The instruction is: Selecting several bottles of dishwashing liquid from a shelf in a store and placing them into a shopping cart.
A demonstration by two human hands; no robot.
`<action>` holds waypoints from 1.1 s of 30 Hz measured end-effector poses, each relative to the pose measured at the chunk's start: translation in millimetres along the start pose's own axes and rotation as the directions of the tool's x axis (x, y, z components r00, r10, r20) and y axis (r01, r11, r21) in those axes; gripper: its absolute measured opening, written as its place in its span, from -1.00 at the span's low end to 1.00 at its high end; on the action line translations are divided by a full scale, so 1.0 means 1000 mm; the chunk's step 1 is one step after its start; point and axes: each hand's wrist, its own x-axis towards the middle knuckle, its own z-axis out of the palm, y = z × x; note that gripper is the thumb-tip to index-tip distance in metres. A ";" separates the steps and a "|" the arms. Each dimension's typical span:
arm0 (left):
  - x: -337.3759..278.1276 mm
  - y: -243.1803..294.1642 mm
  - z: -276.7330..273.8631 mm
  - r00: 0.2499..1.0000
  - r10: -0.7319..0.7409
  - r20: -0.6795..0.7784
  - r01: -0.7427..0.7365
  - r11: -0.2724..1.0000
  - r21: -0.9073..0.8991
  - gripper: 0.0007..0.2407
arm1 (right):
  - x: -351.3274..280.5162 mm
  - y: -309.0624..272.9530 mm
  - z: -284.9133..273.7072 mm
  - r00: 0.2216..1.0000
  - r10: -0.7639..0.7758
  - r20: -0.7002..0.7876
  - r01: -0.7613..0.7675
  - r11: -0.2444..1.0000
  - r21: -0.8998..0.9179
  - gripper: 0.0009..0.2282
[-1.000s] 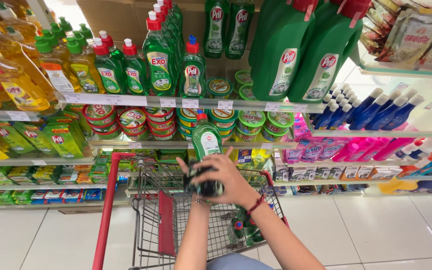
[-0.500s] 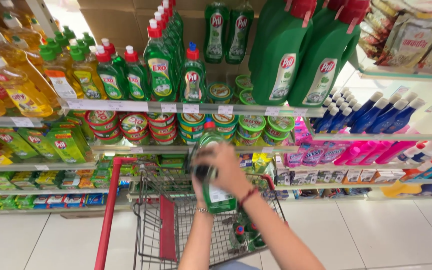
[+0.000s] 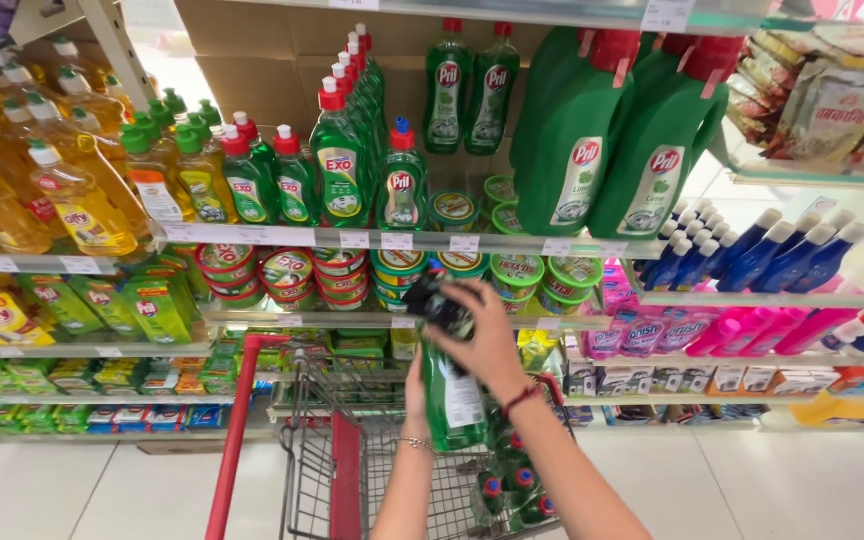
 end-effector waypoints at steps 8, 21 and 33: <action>0.026 0.038 0.126 0.945 0.185 -0.270 0.045 0.743 0.668 -0.52 | -0.037 0.037 0.014 0.938 0.328 0.113 -0.346 0.869 0.354 -0.30; 0.007 0.022 0.054 0.825 -0.114 -0.553 0.271 0.939 0.211 -0.51 | -0.057 0.040 0.026 0.853 0.512 0.104 -0.469 0.663 0.583 -0.64; -0.064 0.039 0.044 0.790 0.113 -0.603 0.084 0.954 0.288 -0.48 | -0.175 0.055 0.058 0.968 0.031 0.250 -0.097 0.962 0.256 -0.57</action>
